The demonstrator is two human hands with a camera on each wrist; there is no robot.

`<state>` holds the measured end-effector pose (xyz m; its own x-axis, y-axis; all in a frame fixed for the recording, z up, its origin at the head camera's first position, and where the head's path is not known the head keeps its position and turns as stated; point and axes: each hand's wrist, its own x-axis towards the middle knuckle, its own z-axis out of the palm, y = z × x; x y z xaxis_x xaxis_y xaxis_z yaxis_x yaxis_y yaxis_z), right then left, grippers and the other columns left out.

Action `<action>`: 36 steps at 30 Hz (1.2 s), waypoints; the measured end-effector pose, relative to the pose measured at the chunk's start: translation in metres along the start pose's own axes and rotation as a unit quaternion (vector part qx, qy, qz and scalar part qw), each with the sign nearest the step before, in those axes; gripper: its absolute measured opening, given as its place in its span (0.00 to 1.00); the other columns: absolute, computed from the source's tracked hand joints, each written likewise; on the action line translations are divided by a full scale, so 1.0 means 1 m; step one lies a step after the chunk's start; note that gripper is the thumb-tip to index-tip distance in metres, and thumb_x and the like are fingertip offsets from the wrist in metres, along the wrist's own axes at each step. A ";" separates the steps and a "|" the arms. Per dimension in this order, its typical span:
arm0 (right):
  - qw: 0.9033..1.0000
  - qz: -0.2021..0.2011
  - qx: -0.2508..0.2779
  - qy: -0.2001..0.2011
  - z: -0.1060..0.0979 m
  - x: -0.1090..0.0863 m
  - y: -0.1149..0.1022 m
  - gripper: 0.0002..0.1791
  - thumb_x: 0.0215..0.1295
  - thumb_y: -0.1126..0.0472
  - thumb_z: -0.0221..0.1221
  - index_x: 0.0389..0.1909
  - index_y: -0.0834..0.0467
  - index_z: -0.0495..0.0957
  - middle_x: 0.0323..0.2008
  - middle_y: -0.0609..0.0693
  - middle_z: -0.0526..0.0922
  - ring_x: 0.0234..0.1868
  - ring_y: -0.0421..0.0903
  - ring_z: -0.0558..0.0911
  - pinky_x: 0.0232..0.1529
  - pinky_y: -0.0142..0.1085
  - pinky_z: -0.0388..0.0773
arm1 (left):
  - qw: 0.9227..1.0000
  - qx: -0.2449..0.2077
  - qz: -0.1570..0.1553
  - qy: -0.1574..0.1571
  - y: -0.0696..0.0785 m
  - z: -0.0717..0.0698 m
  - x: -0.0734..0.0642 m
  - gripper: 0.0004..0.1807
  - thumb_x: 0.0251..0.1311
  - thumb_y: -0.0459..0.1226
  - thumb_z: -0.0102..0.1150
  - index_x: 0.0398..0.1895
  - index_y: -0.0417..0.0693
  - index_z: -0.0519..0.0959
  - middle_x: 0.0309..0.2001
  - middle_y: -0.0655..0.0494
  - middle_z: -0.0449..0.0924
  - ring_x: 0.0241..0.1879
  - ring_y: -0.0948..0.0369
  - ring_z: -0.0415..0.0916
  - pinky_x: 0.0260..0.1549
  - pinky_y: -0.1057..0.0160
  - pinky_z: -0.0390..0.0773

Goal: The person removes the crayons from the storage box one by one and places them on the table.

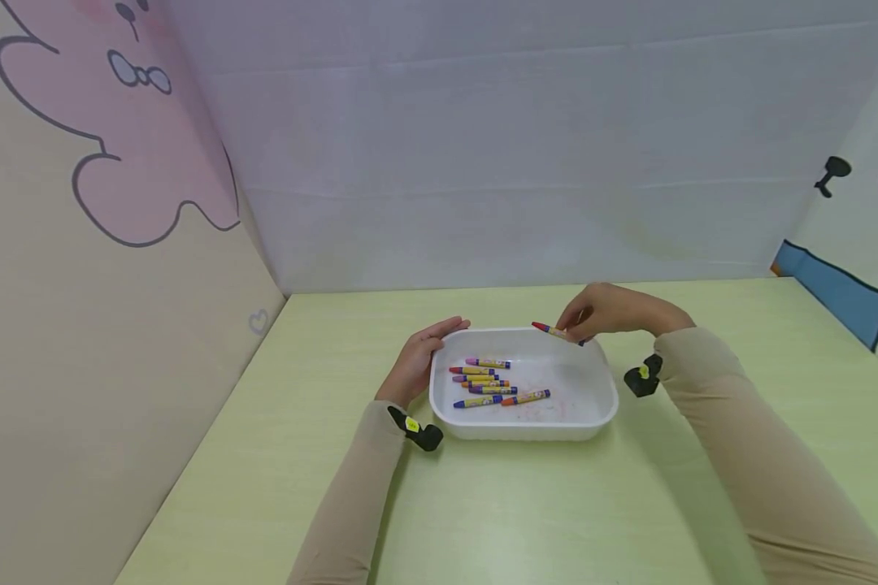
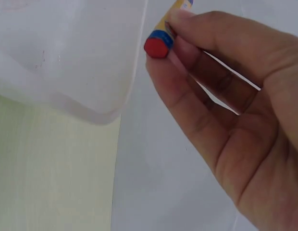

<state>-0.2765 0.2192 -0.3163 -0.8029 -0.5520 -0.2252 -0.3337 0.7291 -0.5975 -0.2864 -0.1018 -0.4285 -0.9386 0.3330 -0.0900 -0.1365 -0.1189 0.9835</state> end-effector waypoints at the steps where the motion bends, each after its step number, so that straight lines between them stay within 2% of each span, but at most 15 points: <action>1: 1.000 0.000 -0.001 0.006 -0.002 -0.002 0.001 0.14 0.63 0.62 0.60 0.48 0.61 0.82 0.39 0.52 0.86 0.37 0.43 0.85 0.43 0.42 0.83 | 1.000 0.000 0.000 0.001 0.000 0.000 0.000 0.27 0.68 0.29 0.32 0.68 0.48 0.69 0.67 0.55 0.70 0.69 0.57 0.64 0.68 0.54 0.63; 10: 0.998 0.032 0.006 0.061 -0.013 -0.023 0.019 0.18 0.64 0.61 0.59 0.52 0.67 0.80 0.44 0.59 0.85 0.38 0.49 0.86 0.43 0.43 0.83 | 1.000 -0.003 -0.001 -0.001 0.000 -0.001 -0.002 0.27 0.68 0.29 0.32 0.68 0.48 0.68 0.67 0.55 0.70 0.69 0.57 0.64 0.68 0.54 0.63; 18: 0.990 0.092 0.037 0.095 -0.014 -0.036 0.044 0.22 0.64 0.59 0.60 0.55 0.70 0.76 0.45 0.63 0.84 0.39 0.49 0.86 0.47 0.48 0.82 | 1.000 -0.004 0.002 -0.006 0.001 -0.001 -0.002 0.27 0.68 0.29 0.31 0.70 0.45 0.65 0.68 0.54 0.69 0.70 0.56 0.62 0.69 0.54 0.62; 25: 0.979 0.141 0.075 0.128 -0.006 -0.043 0.071 0.24 0.63 0.59 0.60 0.54 0.73 0.75 0.40 0.57 0.86 0.36 0.45 0.86 0.46 0.46 0.82 | 1.000 -0.005 -0.002 -0.009 0.002 -0.001 -0.002 0.27 0.68 0.29 0.31 0.70 0.44 0.64 0.68 0.54 0.69 0.69 0.57 0.62 0.69 0.54 0.62; 31: 0.973 0.170 0.086 0.128 0.004 -0.048 0.096 0.25 0.64 0.58 0.60 0.54 0.73 0.74 0.35 0.49 0.87 0.33 0.41 0.86 0.43 0.42 0.83 | 1.000 -0.002 -0.003 -0.009 0.001 -0.002 -0.002 0.27 0.68 0.30 0.31 0.70 0.46 0.65 0.68 0.54 0.69 0.70 0.56 0.62 0.69 0.53 0.62; 36: 0.970 0.179 0.104 0.129 0.012 -0.049 0.107 0.24 0.63 0.59 0.61 0.53 0.74 0.75 0.32 0.45 0.86 0.30 0.37 0.84 0.38 0.36 0.83 | 1.000 -0.001 -0.002 -0.013 0.001 -0.003 -0.002 0.27 0.69 0.30 0.31 0.71 0.44 0.63 0.68 0.54 0.68 0.70 0.56 0.62 0.69 0.53 0.62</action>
<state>-0.2671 0.3195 -0.3784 -0.9546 -0.1404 -0.2626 0.0735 0.7434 -0.6648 -0.2861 -0.1051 -0.4279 -0.9297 0.3573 -0.0898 -0.1406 -0.1187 0.9829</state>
